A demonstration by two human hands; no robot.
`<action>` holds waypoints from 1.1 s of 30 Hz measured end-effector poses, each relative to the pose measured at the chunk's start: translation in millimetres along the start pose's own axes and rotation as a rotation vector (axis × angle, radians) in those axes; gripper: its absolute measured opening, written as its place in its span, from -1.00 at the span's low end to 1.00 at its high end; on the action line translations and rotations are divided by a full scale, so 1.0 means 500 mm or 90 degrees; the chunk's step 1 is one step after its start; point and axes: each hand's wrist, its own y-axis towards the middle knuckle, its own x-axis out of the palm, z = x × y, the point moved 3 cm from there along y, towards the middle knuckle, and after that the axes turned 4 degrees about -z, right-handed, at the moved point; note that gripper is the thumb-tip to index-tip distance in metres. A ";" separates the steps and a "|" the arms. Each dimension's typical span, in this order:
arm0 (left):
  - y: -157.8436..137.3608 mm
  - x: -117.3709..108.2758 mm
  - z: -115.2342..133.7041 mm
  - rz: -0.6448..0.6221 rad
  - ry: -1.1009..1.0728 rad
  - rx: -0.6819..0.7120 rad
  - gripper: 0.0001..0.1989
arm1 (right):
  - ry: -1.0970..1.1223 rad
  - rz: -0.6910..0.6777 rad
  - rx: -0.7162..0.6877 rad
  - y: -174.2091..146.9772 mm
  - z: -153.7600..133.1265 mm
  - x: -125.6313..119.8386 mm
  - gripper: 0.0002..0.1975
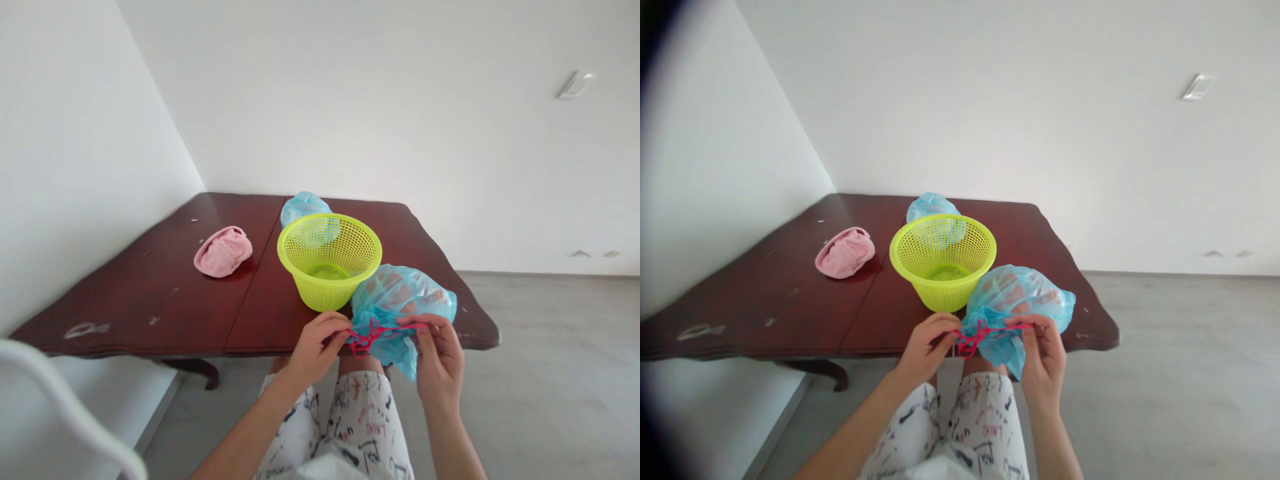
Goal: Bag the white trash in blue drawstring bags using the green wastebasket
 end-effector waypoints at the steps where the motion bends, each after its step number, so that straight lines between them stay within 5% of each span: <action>1: -0.007 -0.005 -0.005 0.057 -0.053 -0.009 -0.74 | 0.042 0.026 0.012 0.004 0.005 -0.004 -0.85; 5: -0.024 -0.017 -0.014 0.205 -0.342 -0.068 -0.70 | 0.202 0.089 0.057 0.019 0.026 -0.014 -0.83; 9: -0.019 -0.037 0.008 0.153 -0.465 -0.069 -0.58 | 0.207 0.095 0.080 0.018 0.027 -0.020 -0.85; 14: -0.007 -0.090 0.064 -0.071 -0.307 -0.017 -0.34 | 0.167 0.024 0.055 0.003 -0.012 -0.014 -0.88; 18: 0.006 -0.108 0.105 -0.233 -0.181 -0.001 -0.13 | 0.165 -0.074 0.018 0.003 -0.059 0.007 -0.71; 21: 0.018 -0.095 0.116 -0.224 -0.029 -0.032 -0.18 | 0.223 -0.152 -0.038 0.000 -0.095 0.023 -0.60; 25: 0.018 -0.044 0.102 -0.159 0.183 -0.096 -0.72 | 0.225 -0.238 -0.081 -0.016 -0.139 0.032 -0.54; 29: 0.014 0.013 0.071 -0.139 0.160 -0.104 -0.44 | 0.177 -0.415 -0.078 -0.040 -0.181 0.036 -0.41; 33: 0.032 0.034 0.057 -0.161 0.198 -0.082 -0.81 | 0.160 -0.509 -0.016 -0.051 -0.203 0.025 -0.36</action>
